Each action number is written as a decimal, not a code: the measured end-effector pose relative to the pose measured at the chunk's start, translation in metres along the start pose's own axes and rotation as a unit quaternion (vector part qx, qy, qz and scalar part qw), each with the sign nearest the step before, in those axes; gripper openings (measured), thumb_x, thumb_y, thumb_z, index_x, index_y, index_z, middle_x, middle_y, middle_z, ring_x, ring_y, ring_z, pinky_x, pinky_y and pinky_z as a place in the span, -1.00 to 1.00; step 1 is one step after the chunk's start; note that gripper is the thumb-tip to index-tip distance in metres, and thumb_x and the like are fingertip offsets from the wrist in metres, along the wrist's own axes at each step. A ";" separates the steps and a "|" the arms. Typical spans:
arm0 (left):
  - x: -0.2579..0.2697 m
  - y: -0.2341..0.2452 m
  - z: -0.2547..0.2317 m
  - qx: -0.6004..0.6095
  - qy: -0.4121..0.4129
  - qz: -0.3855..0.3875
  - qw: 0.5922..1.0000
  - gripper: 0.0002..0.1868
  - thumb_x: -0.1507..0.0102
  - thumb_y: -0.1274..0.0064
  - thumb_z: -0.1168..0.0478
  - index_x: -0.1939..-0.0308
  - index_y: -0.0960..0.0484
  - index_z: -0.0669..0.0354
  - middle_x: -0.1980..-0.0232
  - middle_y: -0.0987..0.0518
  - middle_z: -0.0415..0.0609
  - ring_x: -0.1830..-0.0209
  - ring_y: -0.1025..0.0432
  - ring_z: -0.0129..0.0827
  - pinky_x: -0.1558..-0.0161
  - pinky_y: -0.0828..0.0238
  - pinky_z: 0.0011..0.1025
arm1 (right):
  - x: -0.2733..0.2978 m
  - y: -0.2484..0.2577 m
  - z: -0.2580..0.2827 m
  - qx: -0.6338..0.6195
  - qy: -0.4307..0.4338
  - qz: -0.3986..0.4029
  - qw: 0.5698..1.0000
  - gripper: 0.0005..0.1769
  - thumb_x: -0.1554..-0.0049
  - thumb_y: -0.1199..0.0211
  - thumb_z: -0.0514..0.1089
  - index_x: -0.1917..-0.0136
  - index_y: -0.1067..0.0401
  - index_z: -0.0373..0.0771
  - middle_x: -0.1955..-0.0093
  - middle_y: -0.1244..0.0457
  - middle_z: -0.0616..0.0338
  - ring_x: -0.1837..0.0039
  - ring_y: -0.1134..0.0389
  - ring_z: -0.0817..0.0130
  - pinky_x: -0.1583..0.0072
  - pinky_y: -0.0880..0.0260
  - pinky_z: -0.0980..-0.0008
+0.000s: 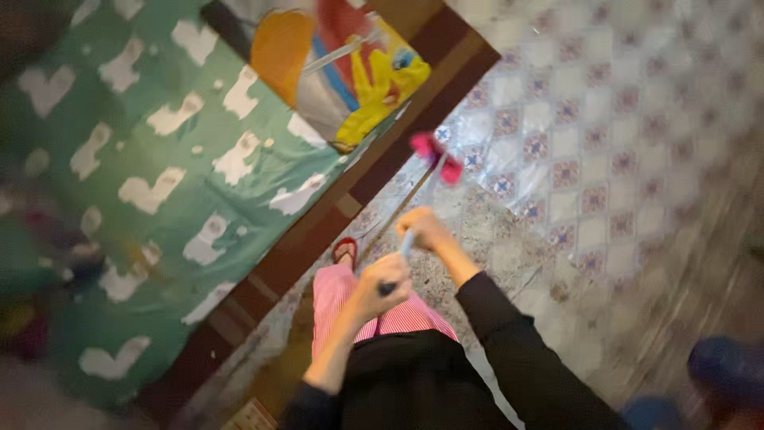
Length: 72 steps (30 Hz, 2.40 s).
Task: The person picks up a shirt from a pile of clothes, moves a laundry basket, and then sweeps the floor with a broom, gathering debris and moving around furniture like a chair, a bed, and a fan.
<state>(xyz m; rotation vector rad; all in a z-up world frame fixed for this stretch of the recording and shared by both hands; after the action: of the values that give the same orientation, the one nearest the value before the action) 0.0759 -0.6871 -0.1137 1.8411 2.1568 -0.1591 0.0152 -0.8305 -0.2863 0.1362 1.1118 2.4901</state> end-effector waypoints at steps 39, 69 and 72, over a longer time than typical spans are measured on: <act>-0.114 -0.228 -0.173 0.322 -0.005 0.599 0.733 -0.60 -0.26 -0.28 0.13 0.50 -0.40 0.19 0.45 -0.46 -0.10 0.43 -0.42 -0.33 0.22 -0.45 -0.26 | 0.322 0.143 0.166 0.156 -0.364 -0.594 0.700 -0.76 -0.11 -0.39 -0.16 0.28 -0.36 -0.19 0.31 -0.25 0.13 0.20 -0.31 0.08 0.09 -0.23 0.11; 0.109 -0.568 -0.068 0.108 0.070 0.793 0.595 -0.76 -0.17 -0.18 0.30 0.60 -0.61 0.25 0.59 -0.48 -0.14 0.58 -0.30 -0.44 0.50 -0.21 -0.35 | 0.619 0.039 0.058 0.021 -0.467 -0.613 0.637 -0.59 -0.19 -0.24 -0.03 0.42 -0.20 -0.11 0.43 -0.09 0.25 0.28 -0.21 0.27 0.09 -0.28 0.26; 0.195 -0.591 -0.044 0.170 0.046 0.817 0.549 -0.63 -0.26 -0.18 0.13 0.51 -0.38 0.21 0.50 -0.35 -0.19 0.45 -0.23 -0.47 0.35 -0.24 -0.41 | 0.649 0.007 0.032 0.025 -0.501 -0.585 0.638 -0.60 -0.17 -0.25 -0.06 0.43 -0.19 -0.12 0.43 -0.09 0.25 0.27 -0.21 0.28 0.07 -0.28 0.26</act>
<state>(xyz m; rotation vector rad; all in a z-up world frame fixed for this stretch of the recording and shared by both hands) -0.5359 -0.5925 -0.1946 3.1533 -0.3615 -0.0189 -0.5713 -0.5506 -0.3083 0.5278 0.4265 0.8751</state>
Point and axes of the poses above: each hand's wrist, its own x-axis away from the middle knuckle, its own y-axis out of the back of the hand, z = x × y, the point moved 8 cm from there along -x, towards the middle knuckle
